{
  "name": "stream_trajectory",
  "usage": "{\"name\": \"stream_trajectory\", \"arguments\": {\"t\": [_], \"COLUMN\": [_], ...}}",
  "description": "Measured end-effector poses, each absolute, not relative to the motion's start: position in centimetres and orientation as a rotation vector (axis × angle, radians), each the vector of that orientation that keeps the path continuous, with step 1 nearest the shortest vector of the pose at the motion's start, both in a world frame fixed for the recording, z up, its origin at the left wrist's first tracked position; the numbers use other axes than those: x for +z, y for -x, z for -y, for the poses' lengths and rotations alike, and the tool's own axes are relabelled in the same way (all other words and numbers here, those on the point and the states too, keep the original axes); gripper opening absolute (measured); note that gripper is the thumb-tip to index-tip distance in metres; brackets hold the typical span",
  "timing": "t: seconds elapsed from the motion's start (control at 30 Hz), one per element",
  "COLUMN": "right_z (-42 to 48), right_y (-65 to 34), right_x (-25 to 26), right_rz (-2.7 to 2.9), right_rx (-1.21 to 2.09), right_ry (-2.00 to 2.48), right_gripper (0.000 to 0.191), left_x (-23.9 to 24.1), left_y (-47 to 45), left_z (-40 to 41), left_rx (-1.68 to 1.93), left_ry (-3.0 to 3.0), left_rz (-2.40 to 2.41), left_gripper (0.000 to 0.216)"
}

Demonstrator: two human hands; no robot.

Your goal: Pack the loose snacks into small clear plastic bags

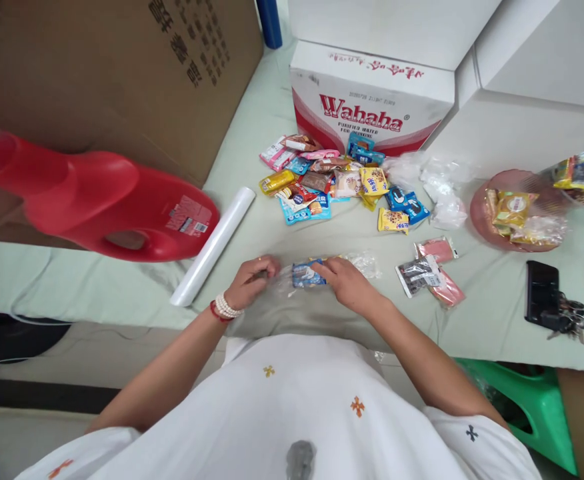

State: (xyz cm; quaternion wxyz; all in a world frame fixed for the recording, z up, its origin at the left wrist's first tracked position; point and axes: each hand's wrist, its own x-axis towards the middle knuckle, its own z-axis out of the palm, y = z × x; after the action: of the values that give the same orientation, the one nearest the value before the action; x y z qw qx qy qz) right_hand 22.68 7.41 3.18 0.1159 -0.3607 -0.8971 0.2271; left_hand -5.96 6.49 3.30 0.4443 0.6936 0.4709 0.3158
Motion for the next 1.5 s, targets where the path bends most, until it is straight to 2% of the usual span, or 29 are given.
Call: {"name": "stream_trajectory", "arguments": {"t": [0.17,0.27,0.43,0.57,0.63,0.73,0.8,0.9,1.07,1.17,1.33,1.43,1.5], "right_z": [-6.8,-6.6,-6.3,-6.2,-6.0,-5.5,-5.3,-5.6,-6.3,-6.4,-5.9,-4.8,-3.9], "right_y": [-22.8,-22.7,-22.3,-23.5,-24.6,-25.9,-26.5,-26.3,-21.7,-18.1,-17.3,-18.6,-19.2], "right_x": [2.7,2.4,2.4,3.0,3.2,3.1,3.3,4.6,6.9,5.9,3.6,4.2,5.1], "right_rz": [2.663,2.639,2.535,2.348,2.209,2.032,2.035,2.087,2.266,2.454,2.373,2.287,2.233], "right_rx": [0.642,0.651,0.698,0.871,0.792,0.426,0.292,0.337,0.688,0.719,0.731,0.822,0.905], "right_ry": [1.035,1.057,1.069,0.989,1.188,1.718,1.914,1.984,1.759,1.572,1.485,1.337,1.286], "right_gripper": [0.047,0.047,0.047,0.045,0.044,0.041,0.039,0.020,0.018,0.017,0.031,0.034,0.044], "left_x": [4.4,5.5,5.9,4.8,4.7,5.3,5.6,5.4,4.1,3.7,3.8,4.4,5.0], "left_y": [4.8,4.5,1.1,-3.2,-4.4,-4.8,-4.7,-4.6,-4.7,-4.0,-0.8,0.4,0.1], "left_z": [-5.2,-4.4,-4.6,-5.1,-4.9,-4.6,-4.6,-4.8,-5.0,-5.5,-7.0,-7.2,-6.8], "left_rx": [0.549,0.453,0.659,0.543,0.374,0.151,0.116,0.230,0.345,0.379,0.572,0.665,0.691], "left_ry": [-1.796,-1.694,-1.144,-1.525,-1.818,-2.045,-2.133,-2.181,-2.072,-1.945,-1.575,-1.259,-1.193], "left_rz": [-1.747,-1.690,-1.414,-1.479,-1.604,-1.710,-1.734,-1.776,-1.785,-1.820,-1.574,-1.460,-1.498], "left_gripper": [0.024,0.014,0.029,0.031,0.034,0.029,0.027,0.018,0.021,0.028,0.034,0.033,0.033]}}
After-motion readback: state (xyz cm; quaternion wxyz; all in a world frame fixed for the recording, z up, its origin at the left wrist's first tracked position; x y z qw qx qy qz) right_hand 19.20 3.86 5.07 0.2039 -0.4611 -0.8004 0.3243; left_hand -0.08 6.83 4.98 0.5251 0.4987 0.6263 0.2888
